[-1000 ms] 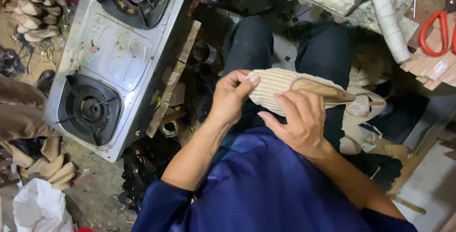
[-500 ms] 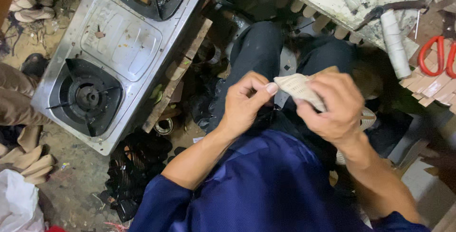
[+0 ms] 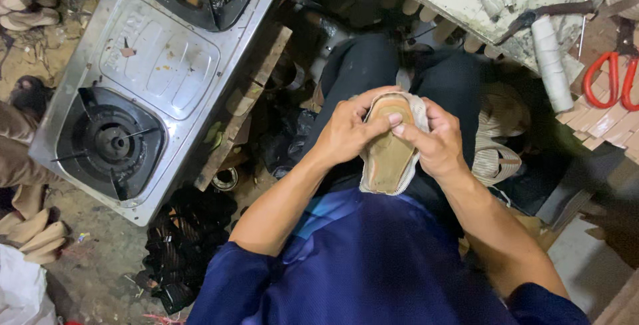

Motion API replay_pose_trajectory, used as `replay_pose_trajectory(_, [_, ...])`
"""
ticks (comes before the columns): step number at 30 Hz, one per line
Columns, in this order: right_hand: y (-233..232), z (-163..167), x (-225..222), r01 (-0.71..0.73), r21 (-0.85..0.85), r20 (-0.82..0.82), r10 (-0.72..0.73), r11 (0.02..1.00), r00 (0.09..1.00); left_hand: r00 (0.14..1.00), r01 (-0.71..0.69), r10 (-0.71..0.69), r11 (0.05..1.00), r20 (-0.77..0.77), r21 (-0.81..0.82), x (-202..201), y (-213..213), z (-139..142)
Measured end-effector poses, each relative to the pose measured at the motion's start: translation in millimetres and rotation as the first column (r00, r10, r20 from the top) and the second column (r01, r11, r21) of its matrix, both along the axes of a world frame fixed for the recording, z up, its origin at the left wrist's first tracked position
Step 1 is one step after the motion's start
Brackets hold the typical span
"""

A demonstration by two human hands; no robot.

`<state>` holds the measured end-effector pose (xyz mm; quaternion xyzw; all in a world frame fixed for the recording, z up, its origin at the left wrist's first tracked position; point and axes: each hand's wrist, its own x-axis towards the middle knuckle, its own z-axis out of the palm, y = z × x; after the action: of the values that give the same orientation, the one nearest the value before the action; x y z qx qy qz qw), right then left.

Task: The person sits on the floor and works on a woven shoe, hammering the upper against the sole and pressing the edges to shape it. They turn the shoe over, work on the insole side, and use a small tool to trim and press the edge material, repeating the process on the shoe.

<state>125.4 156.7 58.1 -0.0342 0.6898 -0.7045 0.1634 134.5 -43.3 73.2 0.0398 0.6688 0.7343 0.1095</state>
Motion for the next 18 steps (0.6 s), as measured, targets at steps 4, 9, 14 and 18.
replay_pose_trajectory(4, [7, -6, -16, -0.097, 0.103, 0.092, 0.088, 0.990, 0.992, 0.998, -0.028, 0.027, 1.000, 0.059, 0.003, -9, -5, -9])
replay_pose_trajectory(9, [39, -3, -88, -0.079, 0.469, -0.135, 0.160, 0.879, 0.978, 0.987, -0.090, 0.061, 0.976, 0.146, 0.199, -14, -9, -18])
replay_pose_trajectory(14, [56, -4, -176, 0.474, 0.715, -0.689, 0.402, 0.515, 0.604, 0.985, -0.127, 0.107, 0.980, 0.134, 0.156, -15, -12, -21])
replay_pose_trajectory(18, [52, -7, -209, 0.537, 0.782, -0.613, 0.548, 0.317, 0.569, 0.980, -0.169, 0.158, 0.982, 0.122, 0.086, -15, -18, -17])
